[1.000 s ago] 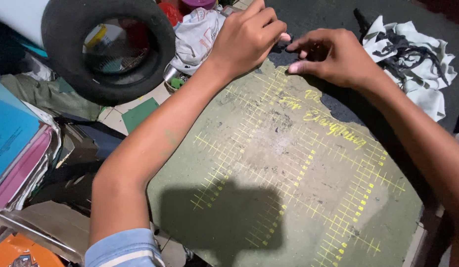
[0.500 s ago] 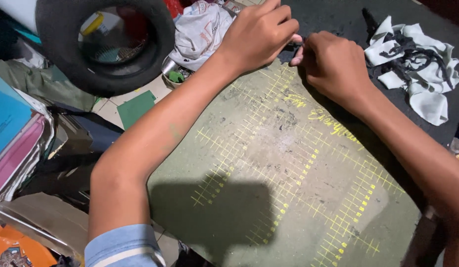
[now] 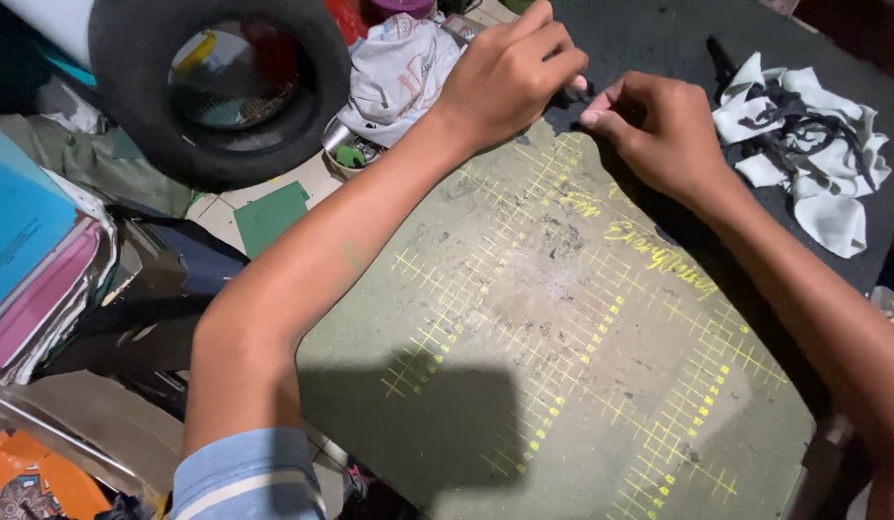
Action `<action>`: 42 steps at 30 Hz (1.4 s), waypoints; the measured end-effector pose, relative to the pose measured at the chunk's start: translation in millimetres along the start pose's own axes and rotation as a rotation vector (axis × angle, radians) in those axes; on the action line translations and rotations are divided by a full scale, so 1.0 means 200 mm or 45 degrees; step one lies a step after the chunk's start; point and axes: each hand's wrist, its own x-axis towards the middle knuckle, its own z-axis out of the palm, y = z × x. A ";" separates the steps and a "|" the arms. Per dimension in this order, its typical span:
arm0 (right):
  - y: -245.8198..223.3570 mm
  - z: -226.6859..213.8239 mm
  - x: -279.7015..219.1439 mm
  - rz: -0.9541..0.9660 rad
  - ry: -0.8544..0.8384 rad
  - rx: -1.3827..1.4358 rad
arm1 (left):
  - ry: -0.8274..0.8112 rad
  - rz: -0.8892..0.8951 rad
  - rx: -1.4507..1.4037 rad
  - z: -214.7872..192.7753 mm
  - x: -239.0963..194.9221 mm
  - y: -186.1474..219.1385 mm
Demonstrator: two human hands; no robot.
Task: Picking up and organizing small scraps of material on a cutting mat and board.
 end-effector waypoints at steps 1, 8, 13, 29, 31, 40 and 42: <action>0.00 -0.02 0.00 -0.018 -0.063 0.057 | 0.014 -0.015 -0.013 0.01 0.00 0.00; -0.05 -0.11 0.02 -0.112 -0.276 0.322 | -0.193 -0.054 0.112 0.07 -0.08 -0.02; -0.05 -0.07 0.01 -0.165 -0.170 0.284 | -0.134 -0.025 0.130 -0.02 0.01 0.00; 0.04 0.06 -0.02 -0.421 0.126 -0.465 | -0.146 -0.105 0.065 0.05 -0.05 -0.01; 0.01 0.06 -0.02 -0.418 0.138 -0.443 | -0.123 -0.091 0.060 0.08 -0.05 -0.01; -0.04 0.02 -0.01 -0.164 0.052 -0.188 | -0.109 -0.038 0.082 0.10 -0.08 -0.03; -0.06 -0.02 0.01 -0.079 -0.018 -0.007 | -0.104 -0.057 0.058 0.09 -0.09 -0.03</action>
